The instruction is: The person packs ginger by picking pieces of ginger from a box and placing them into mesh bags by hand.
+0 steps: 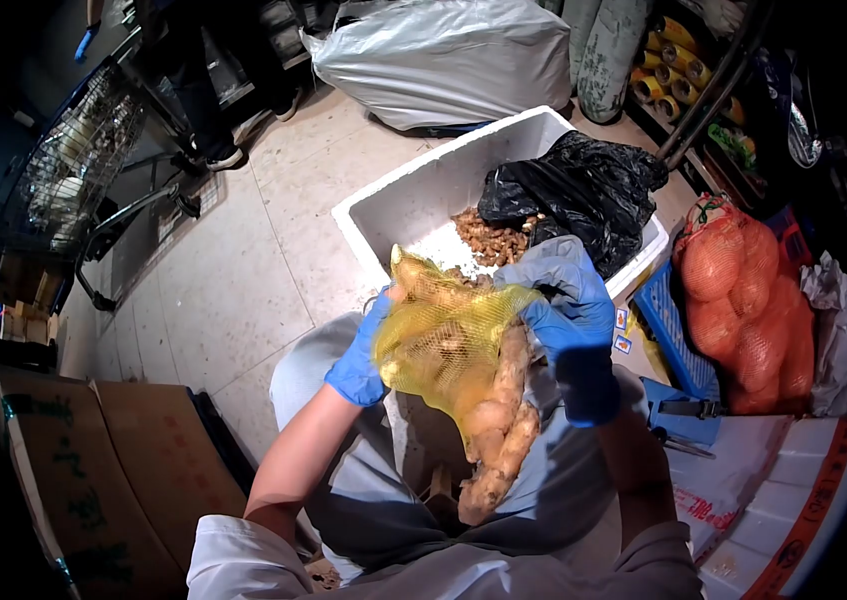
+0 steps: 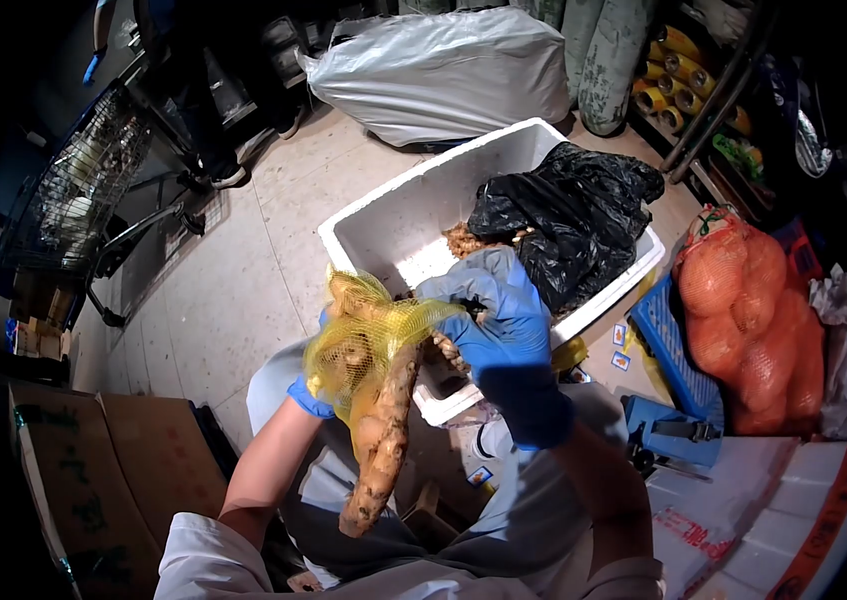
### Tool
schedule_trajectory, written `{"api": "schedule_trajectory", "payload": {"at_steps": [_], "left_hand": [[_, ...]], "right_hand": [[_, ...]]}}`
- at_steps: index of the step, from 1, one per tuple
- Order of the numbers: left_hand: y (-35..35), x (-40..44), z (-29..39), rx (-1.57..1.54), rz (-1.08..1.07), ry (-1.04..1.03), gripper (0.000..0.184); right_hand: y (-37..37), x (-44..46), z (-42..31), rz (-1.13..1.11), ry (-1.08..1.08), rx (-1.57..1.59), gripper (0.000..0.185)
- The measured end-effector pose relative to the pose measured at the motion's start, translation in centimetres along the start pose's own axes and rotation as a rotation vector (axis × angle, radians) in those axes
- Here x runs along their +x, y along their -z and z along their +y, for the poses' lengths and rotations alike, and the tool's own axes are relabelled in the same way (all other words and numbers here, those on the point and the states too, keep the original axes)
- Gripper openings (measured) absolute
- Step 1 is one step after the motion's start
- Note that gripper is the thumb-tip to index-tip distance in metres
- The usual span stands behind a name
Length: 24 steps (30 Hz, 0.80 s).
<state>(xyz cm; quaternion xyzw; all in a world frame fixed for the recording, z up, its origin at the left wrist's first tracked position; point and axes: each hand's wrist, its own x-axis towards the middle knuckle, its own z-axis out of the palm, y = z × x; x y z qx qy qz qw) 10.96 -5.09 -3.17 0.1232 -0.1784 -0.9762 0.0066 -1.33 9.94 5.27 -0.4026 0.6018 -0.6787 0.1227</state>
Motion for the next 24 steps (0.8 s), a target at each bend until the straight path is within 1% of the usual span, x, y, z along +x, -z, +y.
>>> {"api": "schedule_trajectory", "payload": {"at_steps": [1,2,4,5,6,8,9,10,12,13,14,15,16,17,18,20,21,22,24], "left_hand": [[-0.1,0.1,0.1,-0.003,-0.004,-0.006,0.047],[-0.3,0.2,0.2,-0.006,-0.009,-0.012,0.047],[-1.0,0.3,0.3,0.038,0.006,-0.051,0.047],[-1.2,0.2,0.3,0.08,0.021,-0.092,0.047],[-1.4,0.1,0.4,0.081,0.021,-0.092,0.047],[-1.5,0.0,0.5,0.062,-0.004,-0.172,0.047],[-1.4,0.0,0.6,0.062,-0.004,-0.171,0.047],[-1.1,0.2,0.8,0.043,-0.043,-0.156,0.048],[-1.3,0.1,0.7,0.024,-0.081,-0.141,0.049],[-2.0,0.0,0.3,0.059,-0.01,-0.16,0.05],[-2.4,-0.1,0.0,0.092,0.061,-0.178,0.052],[-2.6,0.0,0.0,0.122,0.018,-0.167,0.055],[-2.7,0.0,0.0,0.121,0.017,-0.165,0.055],[-2.7,0.0,-0.1,0.116,0.054,-0.169,0.054],[-2.8,0.0,-0.1,0.112,0.092,-0.173,0.053],[-1.8,0.4,0.2,0.07,0.056,-0.166,0.05],[-1.8,0.4,0.4,0.029,0.051,-0.156,0.049],[-1.9,0.4,0.5,-0.012,0.045,-0.146,0.048],[-2.0,0.2,0.5,0.012,0.061,-0.133,0.046]], "right_hand": [[0.2,0.4,0.4,0.005,0.148,-0.125,0.017],[0.2,0.2,0.0,0.007,0.149,-0.124,0.017],[0.2,-0.1,-1.2,0.079,-0.347,0.264,0.019],[0.1,-0.2,-0.8,0.079,-0.265,0.311,0.021],[0.3,-0.1,-0.8,0.078,-0.264,0.312,0.021],[0.9,0.3,-0.9,0.04,-0.538,0.587,0.022],[0.8,0.1,-0.5,0.027,-0.512,0.685,0.025],[0.9,-0.1,-0.5,0.028,-0.512,0.684,0.025],[1.0,-0.5,-0.6,-0.026,-0.632,0.905,0.027],[1.0,-0.5,-0.5,-0.024,-0.632,0.906,0.027],[1.0,-0.4,-0.3,-0.089,-0.411,0.55,0.028],[0.9,-0.2,-0.6,-0.148,-0.189,0.192,0.029],[0.8,-0.3,-1.3,-0.13,-0.359,0.461,0.031],[0.6,-0.2,-2.4,-0.066,-0.531,0.727,0.032],[0.8,0.0,-2.1,-0.065,-0.53,0.726,0.032],[1.3,0.7,-1.4,-0.193,-0.559,0.907,0.034],[1.3,0.8,-1.4,-0.231,-0.537,0.844,0.039],[1.2,0.8,-0.9,-0.228,-0.535,0.845,0.039],[1.0,0.6,0.6,-0.175,-0.342,0.608,0.039]]}}
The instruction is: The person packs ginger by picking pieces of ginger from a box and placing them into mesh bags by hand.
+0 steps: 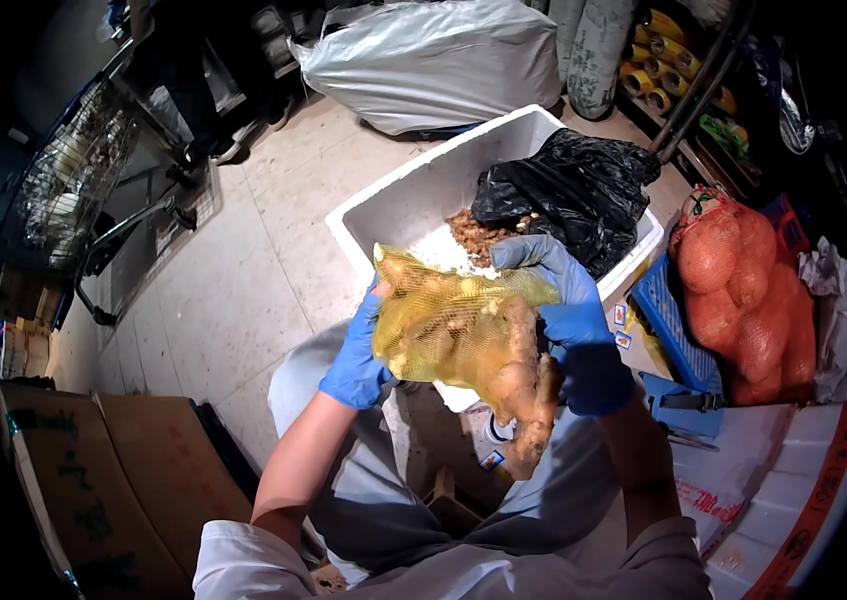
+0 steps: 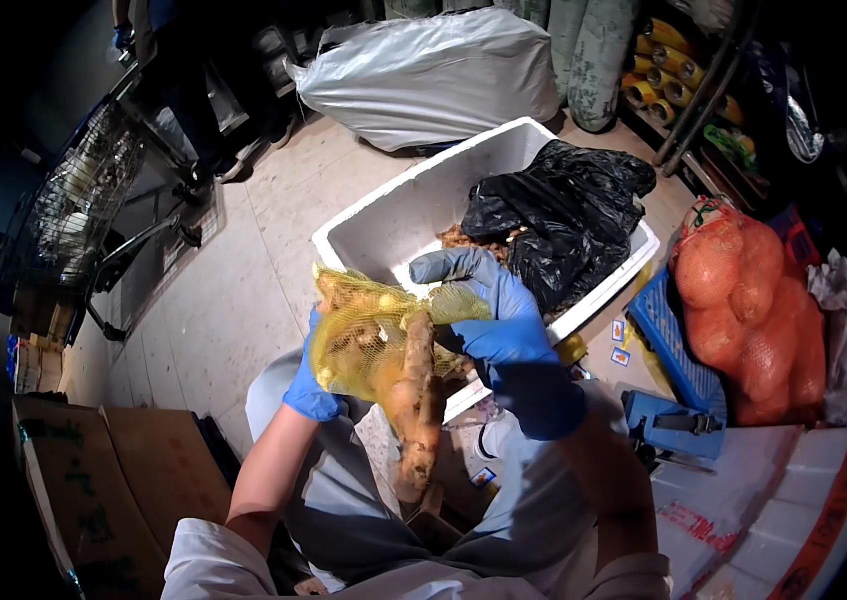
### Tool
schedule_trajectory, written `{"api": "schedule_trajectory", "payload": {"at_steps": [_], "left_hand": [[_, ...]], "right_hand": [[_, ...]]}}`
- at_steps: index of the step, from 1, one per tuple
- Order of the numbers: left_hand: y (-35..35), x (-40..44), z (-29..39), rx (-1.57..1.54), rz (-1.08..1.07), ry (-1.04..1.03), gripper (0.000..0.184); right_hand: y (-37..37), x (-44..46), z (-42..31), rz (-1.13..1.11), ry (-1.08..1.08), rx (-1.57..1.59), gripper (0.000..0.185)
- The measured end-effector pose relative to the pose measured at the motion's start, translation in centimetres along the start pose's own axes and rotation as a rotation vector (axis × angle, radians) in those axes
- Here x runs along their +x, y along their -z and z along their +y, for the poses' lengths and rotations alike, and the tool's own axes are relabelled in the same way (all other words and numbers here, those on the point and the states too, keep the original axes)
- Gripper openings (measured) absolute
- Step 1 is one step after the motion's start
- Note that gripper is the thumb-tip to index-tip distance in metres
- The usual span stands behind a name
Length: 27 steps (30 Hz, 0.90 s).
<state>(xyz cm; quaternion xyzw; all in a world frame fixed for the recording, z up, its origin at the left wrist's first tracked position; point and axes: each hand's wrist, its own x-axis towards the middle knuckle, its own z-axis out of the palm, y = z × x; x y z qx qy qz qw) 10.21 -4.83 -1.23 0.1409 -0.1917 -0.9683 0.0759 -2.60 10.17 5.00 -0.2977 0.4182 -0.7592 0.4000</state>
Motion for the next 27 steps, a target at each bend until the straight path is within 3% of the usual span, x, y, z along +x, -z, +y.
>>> {"api": "schedule_trajectory", "payload": {"at_steps": [2,4,6,7,9,11,16,18,20,22,25,27], "left_hand": [[0.5,0.1,-0.3,0.096,-0.03,-0.051,0.044],[-0.1,0.3,-0.5,0.088,-0.025,-0.043,0.043],[-1.2,0.6,-0.7,0.162,0.091,-0.165,0.036],[0.4,0.7,-0.4,-0.033,-0.055,-0.091,0.043],[1.3,1.7,0.1,-0.006,-0.057,-0.133,0.042],[1.4,1.6,0.2,0.025,0.044,-0.179,0.041],[-1.2,0.5,0.1,0.255,-0.004,-0.154,0.039],[-0.6,0.8,-0.3,0.33,-0.003,-0.148,0.039],[-0.5,0.9,-0.5,0.375,0.038,-0.146,0.046],[-1.0,1.0,-0.3,0.214,0.045,-0.148,0.04],[-0.6,1.4,-0.2,0.178,0.071,-0.19,0.041],[-0.8,1.1,0.0,0.157,0.092,-0.219,0.041]], "right_hand": [[0.1,0.1,0.0,0.104,-0.019,-0.106,0.039],[-0.2,0.1,0.1,0.263,0.132,-0.237,0.032],[0.5,0.4,0.3,0.289,0.228,-0.251,0.026],[0.7,0.5,0.2,0.339,0.269,-0.22,0.023],[1.2,0.6,-0.1,0.45,0.324,-0.207,0.019],[1.6,0.6,-0.2,0.425,0.351,-0.189,0.019],[2.6,0.9,-0.1,0.337,0.322,-0.32,0.018],[2.8,0.9,-0.2,0.345,0.262,-0.259,0.017],[4.0,1.1,0.1,0.251,0.226,0.118,0.015],[4.2,0.9,0.3,0.243,0.243,0.145,0.015],[3.8,0.7,0.1,0.299,0.327,0.096,0.013],[3.1,0.4,-0.7,0.411,0.487,-0.261,0.012]]}}
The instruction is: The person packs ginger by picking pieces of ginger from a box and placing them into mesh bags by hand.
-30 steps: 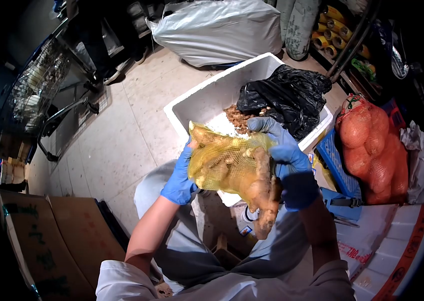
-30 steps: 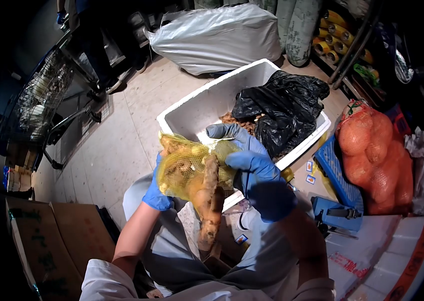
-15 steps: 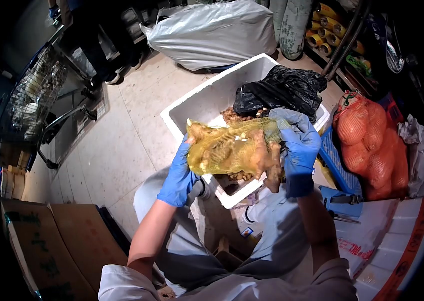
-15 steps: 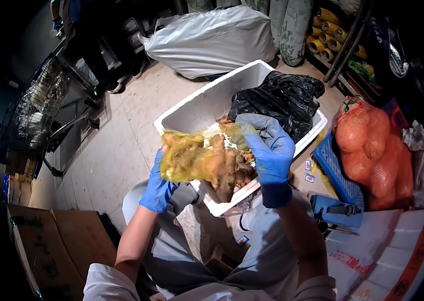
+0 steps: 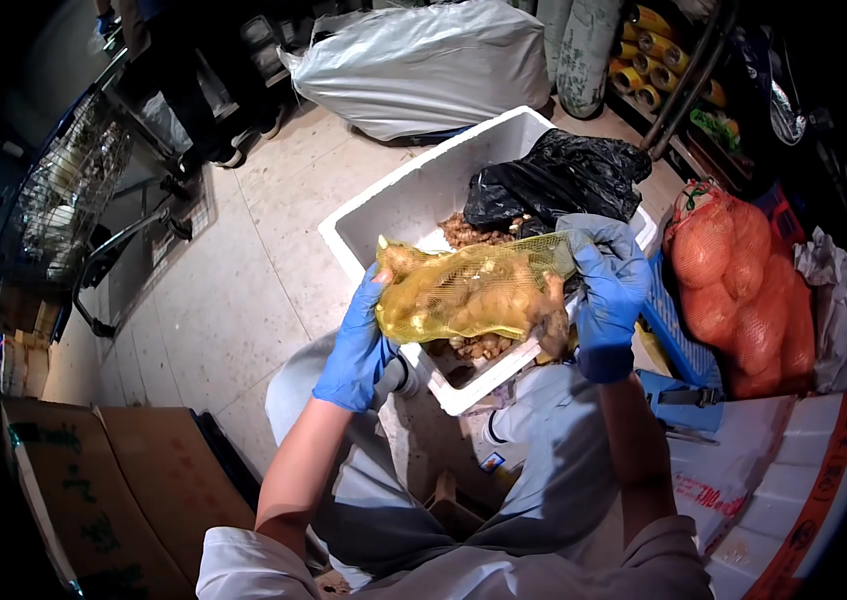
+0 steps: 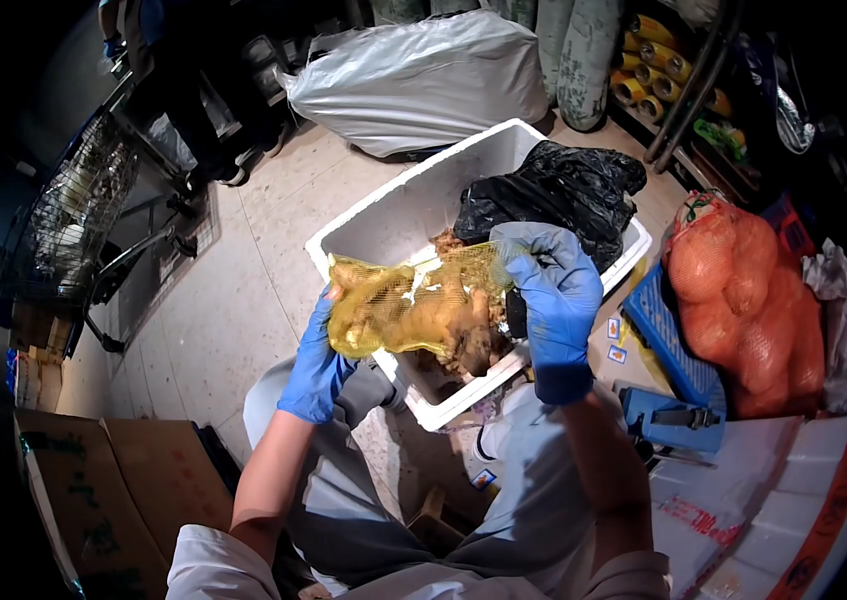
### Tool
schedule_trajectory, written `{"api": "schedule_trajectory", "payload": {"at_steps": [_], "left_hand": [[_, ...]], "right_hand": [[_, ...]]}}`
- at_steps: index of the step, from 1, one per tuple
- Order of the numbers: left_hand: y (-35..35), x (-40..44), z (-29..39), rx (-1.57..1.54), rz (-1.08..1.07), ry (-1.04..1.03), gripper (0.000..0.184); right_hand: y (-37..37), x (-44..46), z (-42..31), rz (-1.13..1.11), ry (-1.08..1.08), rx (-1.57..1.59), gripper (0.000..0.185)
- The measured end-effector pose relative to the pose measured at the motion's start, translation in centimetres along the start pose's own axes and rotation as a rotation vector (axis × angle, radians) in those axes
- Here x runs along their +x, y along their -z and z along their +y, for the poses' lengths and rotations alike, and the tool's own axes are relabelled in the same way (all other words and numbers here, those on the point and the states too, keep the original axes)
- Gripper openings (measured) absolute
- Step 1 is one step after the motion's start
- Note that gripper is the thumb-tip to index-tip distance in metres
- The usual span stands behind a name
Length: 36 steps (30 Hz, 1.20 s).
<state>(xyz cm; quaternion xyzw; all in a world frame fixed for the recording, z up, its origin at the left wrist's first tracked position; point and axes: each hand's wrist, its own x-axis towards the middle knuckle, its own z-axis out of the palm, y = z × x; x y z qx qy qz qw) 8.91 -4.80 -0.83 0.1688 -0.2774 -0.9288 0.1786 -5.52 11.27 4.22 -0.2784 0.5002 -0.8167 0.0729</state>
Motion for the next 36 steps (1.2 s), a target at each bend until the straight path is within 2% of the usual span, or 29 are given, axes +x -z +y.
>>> {"api": "schedule_trajectory", "payload": {"at_steps": [3,5,6,11,13,17,23,25,27,29,33,36], "left_hand": [[0.5,0.0,0.5,-0.011,0.028,-0.037,0.042],[0.8,0.1,0.6,-0.018,0.042,-0.083,0.041],[0.3,0.0,0.6,-0.094,0.061,-0.104,0.034],[0.5,0.2,1.0,-0.139,0.081,-0.181,0.034],[0.6,0.3,0.9,-0.053,0.052,-0.247,0.035],[0.7,0.4,0.6,0.036,0.083,-0.29,0.036],[0.9,0.5,0.5,0.033,0.075,-0.337,0.036],[0.9,0.4,0.3,0.029,0.111,-0.34,0.036],[0.7,0.4,0.3,0.051,0.112,-0.35,0.036],[0.6,0.4,0.3,0.072,0.112,-0.362,0.037],[0.2,0.4,0.1,0.101,0.117,-0.411,0.035],[0.4,0.5,0.0,0.109,0.126,-0.437,0.034]], "right_hand": [[0.0,0.2,-0.3,0.094,0.084,-0.083,0.011],[0.3,0.3,-0.6,0.087,0.065,-0.049,0.01],[0.5,0.6,-0.7,0.13,0.063,-0.046,0.01],[0.2,0.8,-0.4,0.189,0.047,0.003,0.01],[-0.5,-0.1,-0.2,0.12,0.09,0.052,0.013],[-2.1,-3.0,-0.3,0.041,0.049,-0.245,0.017],[-3.4,-3.3,0.4,0.006,0.052,-0.368,0.021],[-3.8,-3.2,1.0,-0.038,0.224,-0.561,0.023],[-4.3,-3.3,1.0,0.005,0.184,-0.542,0.025],[-4.5,-3.1,1.0,0.033,0.114,-0.657,0.024],[-4.1,-3.0,2.5,0.004,0.084,-0.721,0.021],[-3.9,-2.8,3.3,-0.034,0.08,-0.575,0.017]]}}
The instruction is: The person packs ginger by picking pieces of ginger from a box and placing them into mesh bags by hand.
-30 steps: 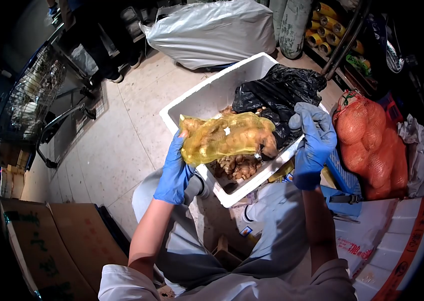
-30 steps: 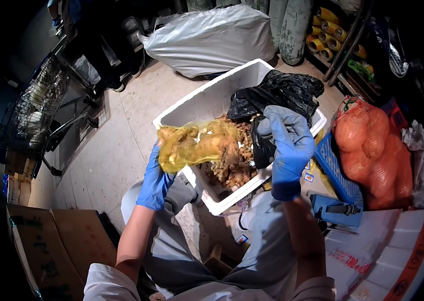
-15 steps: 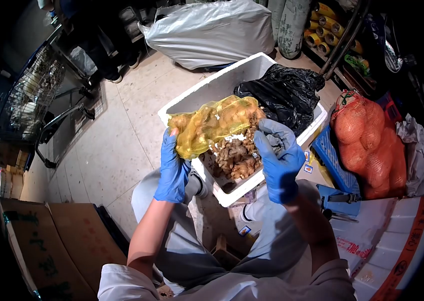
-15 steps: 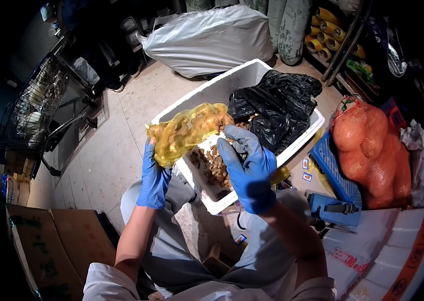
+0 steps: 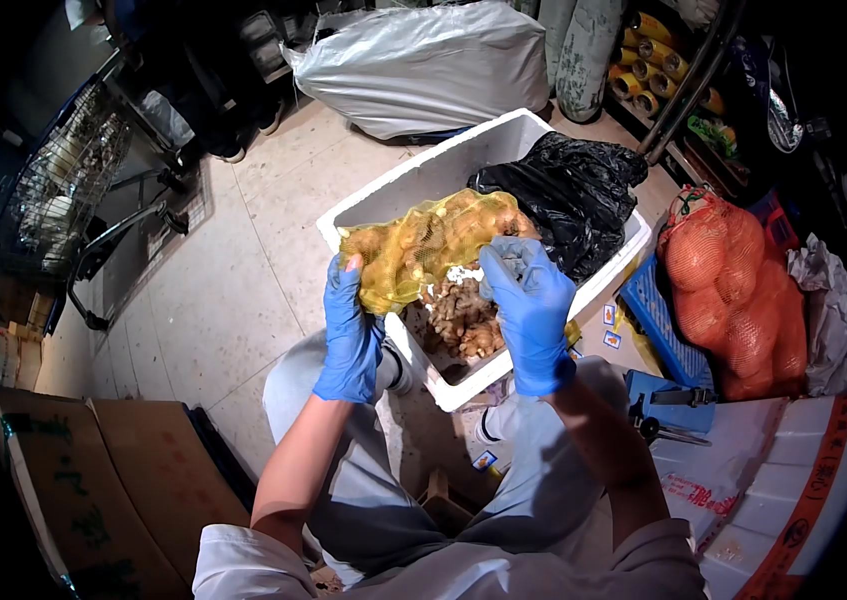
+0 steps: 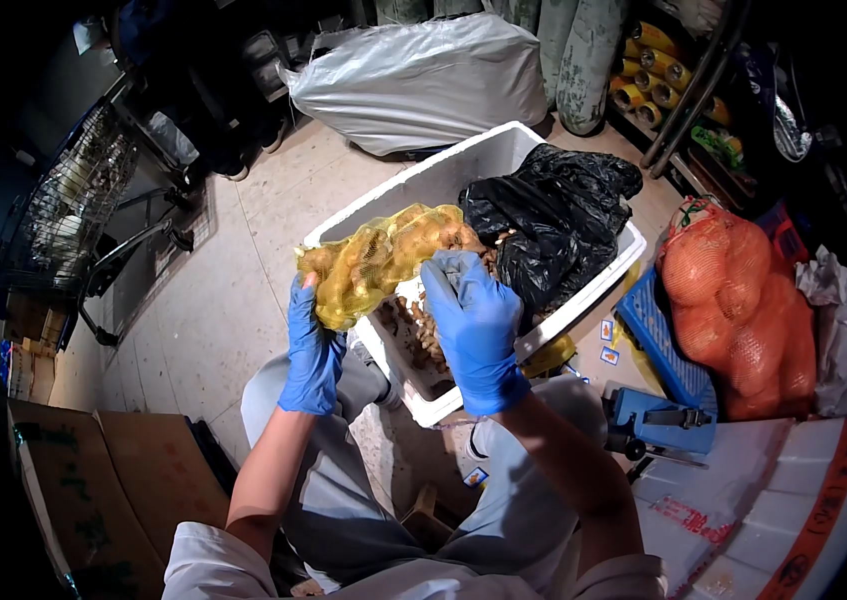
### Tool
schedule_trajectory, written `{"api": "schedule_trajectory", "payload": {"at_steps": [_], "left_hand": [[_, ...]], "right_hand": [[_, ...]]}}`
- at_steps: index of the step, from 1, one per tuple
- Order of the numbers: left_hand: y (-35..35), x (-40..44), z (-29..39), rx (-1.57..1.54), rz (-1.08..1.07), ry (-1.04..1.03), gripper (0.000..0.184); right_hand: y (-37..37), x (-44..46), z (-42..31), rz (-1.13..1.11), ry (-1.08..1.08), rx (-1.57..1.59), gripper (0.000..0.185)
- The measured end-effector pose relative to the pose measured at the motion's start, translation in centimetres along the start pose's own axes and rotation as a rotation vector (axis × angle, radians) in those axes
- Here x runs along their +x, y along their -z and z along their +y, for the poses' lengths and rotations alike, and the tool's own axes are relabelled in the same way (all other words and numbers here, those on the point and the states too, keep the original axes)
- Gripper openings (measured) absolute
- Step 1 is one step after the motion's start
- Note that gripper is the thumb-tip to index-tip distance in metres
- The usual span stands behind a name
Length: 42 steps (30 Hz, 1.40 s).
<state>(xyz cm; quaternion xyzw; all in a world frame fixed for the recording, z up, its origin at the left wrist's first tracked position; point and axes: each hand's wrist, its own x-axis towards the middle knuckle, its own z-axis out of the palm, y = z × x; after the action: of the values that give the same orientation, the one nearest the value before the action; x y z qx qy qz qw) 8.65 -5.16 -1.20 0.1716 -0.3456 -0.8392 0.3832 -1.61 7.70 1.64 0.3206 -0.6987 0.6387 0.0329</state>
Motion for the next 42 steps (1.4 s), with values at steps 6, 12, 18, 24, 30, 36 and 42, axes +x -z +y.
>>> {"api": "schedule_trajectory", "payload": {"at_steps": [6,12,18,24,30,36,42], "left_hand": [[1.0,0.6,-0.1,-0.063,-0.015,-0.007,0.034],[1.4,0.7,0.1,-0.044,0.001,-0.013,0.033],[1.1,0.7,-0.3,-0.065,0.055,0.032,0.03],[1.1,0.6,-0.4,-0.121,0.121,0.091,0.028],[1.9,0.8,-0.5,0.029,0.103,0.003,0.025],[2.2,1.0,-0.7,-0.006,0.148,0.044,0.023],[1.7,0.8,-0.5,0.019,0.082,0.087,0.023]], "right_hand": [[0.5,-0.2,-1.1,0.05,0.187,-0.093,0.013],[0.8,0.8,-1.5,-0.047,0.298,-0.175,0.013],[0.6,-0.1,-0.7,-0.266,-0.225,0.441,0.013],[-0.1,0.7,-0.7,-0.147,-0.128,0.321,0.017],[1.1,0.7,1.0,-0.445,-0.399,0.361,0.013],[0.8,0.8,0.0,-0.385,-0.241,0.54,0.019],[0.9,0.7,1.1,-0.754,-0.514,0.348,0.016]]}}
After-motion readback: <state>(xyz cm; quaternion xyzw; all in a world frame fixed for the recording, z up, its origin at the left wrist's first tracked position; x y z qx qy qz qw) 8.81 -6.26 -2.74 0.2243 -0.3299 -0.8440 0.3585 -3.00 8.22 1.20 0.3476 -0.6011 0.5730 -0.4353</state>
